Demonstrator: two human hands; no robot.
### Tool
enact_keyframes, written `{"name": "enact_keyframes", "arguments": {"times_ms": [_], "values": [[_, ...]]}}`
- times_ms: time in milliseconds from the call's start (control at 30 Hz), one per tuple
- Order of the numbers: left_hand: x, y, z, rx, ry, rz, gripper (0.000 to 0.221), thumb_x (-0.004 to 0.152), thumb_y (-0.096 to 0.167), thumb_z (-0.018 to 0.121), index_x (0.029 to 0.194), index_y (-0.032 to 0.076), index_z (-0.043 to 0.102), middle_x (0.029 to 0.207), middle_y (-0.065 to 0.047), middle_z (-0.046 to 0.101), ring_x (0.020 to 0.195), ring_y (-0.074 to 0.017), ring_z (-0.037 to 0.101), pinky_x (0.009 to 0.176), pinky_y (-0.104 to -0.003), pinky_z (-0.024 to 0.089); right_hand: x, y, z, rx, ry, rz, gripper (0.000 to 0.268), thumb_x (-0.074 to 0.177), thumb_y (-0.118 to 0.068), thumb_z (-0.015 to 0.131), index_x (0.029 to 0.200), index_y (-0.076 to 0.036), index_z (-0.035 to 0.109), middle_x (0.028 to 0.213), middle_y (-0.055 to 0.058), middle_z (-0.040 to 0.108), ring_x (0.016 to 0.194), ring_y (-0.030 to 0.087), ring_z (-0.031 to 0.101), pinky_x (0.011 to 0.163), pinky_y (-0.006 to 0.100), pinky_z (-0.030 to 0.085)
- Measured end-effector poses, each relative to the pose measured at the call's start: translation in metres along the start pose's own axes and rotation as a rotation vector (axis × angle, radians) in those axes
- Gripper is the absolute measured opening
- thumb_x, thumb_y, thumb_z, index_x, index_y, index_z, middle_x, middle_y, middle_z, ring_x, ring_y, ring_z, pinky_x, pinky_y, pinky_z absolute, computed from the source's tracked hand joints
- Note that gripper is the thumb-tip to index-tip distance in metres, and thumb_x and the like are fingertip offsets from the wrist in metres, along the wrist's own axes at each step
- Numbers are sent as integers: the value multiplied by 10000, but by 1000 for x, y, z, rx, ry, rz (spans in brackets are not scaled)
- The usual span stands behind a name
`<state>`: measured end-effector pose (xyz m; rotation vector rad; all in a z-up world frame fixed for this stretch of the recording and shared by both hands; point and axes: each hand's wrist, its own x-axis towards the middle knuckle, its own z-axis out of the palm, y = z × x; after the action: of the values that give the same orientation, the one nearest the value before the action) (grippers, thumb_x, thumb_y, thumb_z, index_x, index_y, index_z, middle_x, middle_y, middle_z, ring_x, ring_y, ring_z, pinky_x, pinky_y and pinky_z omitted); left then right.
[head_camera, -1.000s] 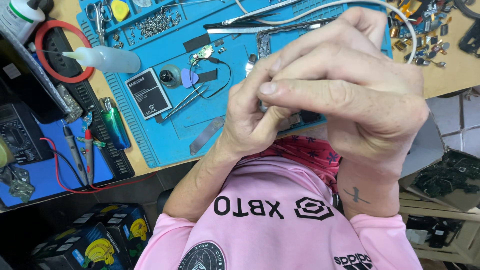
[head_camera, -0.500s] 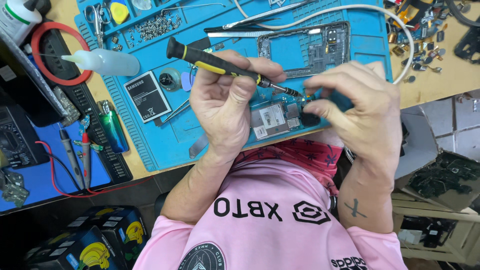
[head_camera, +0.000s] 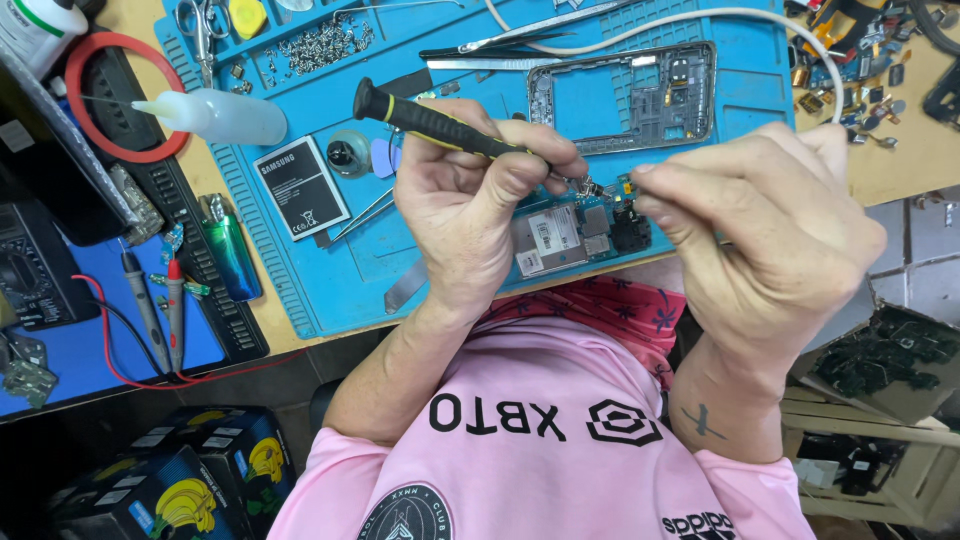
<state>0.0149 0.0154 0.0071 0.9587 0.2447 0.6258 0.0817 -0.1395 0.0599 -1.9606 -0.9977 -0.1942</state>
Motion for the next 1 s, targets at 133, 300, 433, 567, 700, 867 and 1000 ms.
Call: {"name": "enact_keyframes", "arguments": {"times_ms": [133,300,433,567,700,867,1000], "values": [[-1,3,0,-8,-5,-15,370,940,245,759,1040,70,449,917,-237,697,734,-339,715,624,-342,590,-5,5,-1,-8,31,22,90,1065,34,793,1028,113,773,953,244,727,824,334,637,900,455,338],[-13,12,6,104,-77,-30,320,1010,274,671,1085,90,420,933,-236,697,728,-331,734,606,-282,569,-14,12,0,58,31,77,80,1050,75,802,994,113,760,926,235,725,817,324,661,858,414,354],[-27,10,-1,130,-176,-28,264,1047,237,624,1121,81,424,966,-248,685,789,-348,742,709,-409,671,-20,22,-3,86,37,84,90,1051,105,795,996,163,752,919,265,712,817,340,657,802,404,401],[-37,2,-6,152,-160,-19,249,1052,219,614,1136,65,437,939,-277,669,740,-354,722,701,-415,660,-26,28,-2,82,22,122,88,1061,85,797,1000,132,755,917,233,727,835,323,677,856,418,389],[-38,0,-6,161,-196,-30,230,1058,202,601,1142,68,434,931,-273,663,768,-336,724,727,-412,665,-27,29,0,95,11,107,102,1053,53,781,984,124,756,906,223,732,835,321,692,851,420,398],[-36,-1,-7,226,-253,-49,198,1059,163,584,1145,64,436,902,-258,666,791,-333,730,772,-419,667,-29,29,-1,92,4,118,110,1063,37,775,994,122,762,914,220,735,841,318,691,852,421,391],[-36,0,-7,240,-260,-49,195,1056,145,581,1140,54,431,921,-262,666,780,-331,728,761,-413,671,-31,29,0,89,-1,129,115,1058,30,778,992,123,762,915,220,735,826,320,684,856,430,389]]}}
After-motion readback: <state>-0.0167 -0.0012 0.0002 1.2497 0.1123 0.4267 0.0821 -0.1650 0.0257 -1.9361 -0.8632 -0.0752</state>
